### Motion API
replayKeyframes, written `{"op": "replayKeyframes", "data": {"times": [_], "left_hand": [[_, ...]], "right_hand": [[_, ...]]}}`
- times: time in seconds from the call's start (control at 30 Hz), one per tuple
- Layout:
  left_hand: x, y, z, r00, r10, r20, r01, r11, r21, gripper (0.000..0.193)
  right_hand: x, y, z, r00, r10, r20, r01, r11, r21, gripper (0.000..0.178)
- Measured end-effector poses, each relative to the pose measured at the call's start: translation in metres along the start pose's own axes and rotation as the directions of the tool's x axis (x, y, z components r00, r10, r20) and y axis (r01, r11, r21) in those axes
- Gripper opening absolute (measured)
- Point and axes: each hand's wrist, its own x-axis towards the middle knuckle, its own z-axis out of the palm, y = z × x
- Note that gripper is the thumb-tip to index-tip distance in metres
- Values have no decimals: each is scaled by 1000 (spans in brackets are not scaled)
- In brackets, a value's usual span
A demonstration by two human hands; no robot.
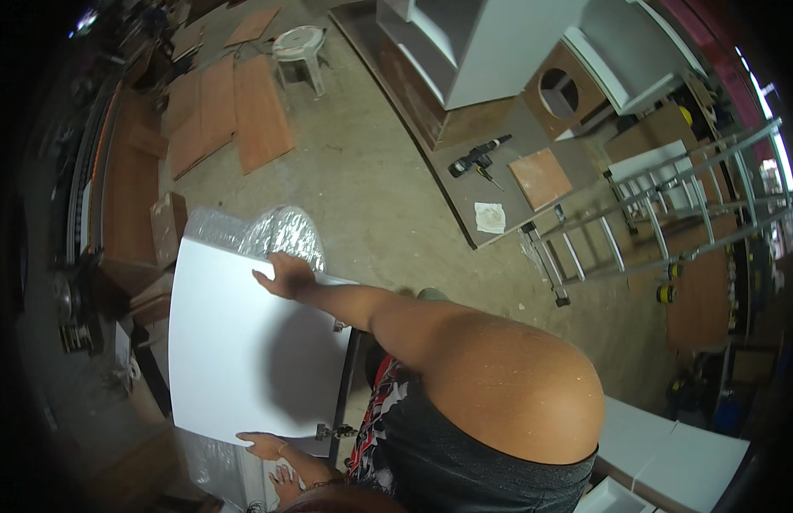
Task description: The person handles a white cabinet door, aligning it with a cabinet frame and attaching it to the hinges. The person then removes the door and places it on a wrapped item on the floor.
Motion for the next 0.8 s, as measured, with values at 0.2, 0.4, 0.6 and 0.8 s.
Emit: {"op": "replayKeyframes", "data": {"times": [0.2, 0.4, 0.6, 0.8], "left_hand": [[6, -15, -1, 999, 39, 26, -38, 999, -14, 95], [-16, 11, -7, 996, 69, 48, -68, 998, -15, 93], [-11, 20, 2, 990, 90, 108, -92, 996, 8, 94], [-14, 38, 15, 976, 137, 168, -146, 988, 41, 94]], "right_hand": [[3, -10, -12, 964, 134, 228, -133, 991, -18, 58], [5, -6, -17, 915, 224, 335, -238, 971, 0, 67], [5, -6, -24, 909, 253, 332, -275, 961, 21, 65], [5, -5, -19, 928, 202, 312, -217, 976, 14, 61]]}}
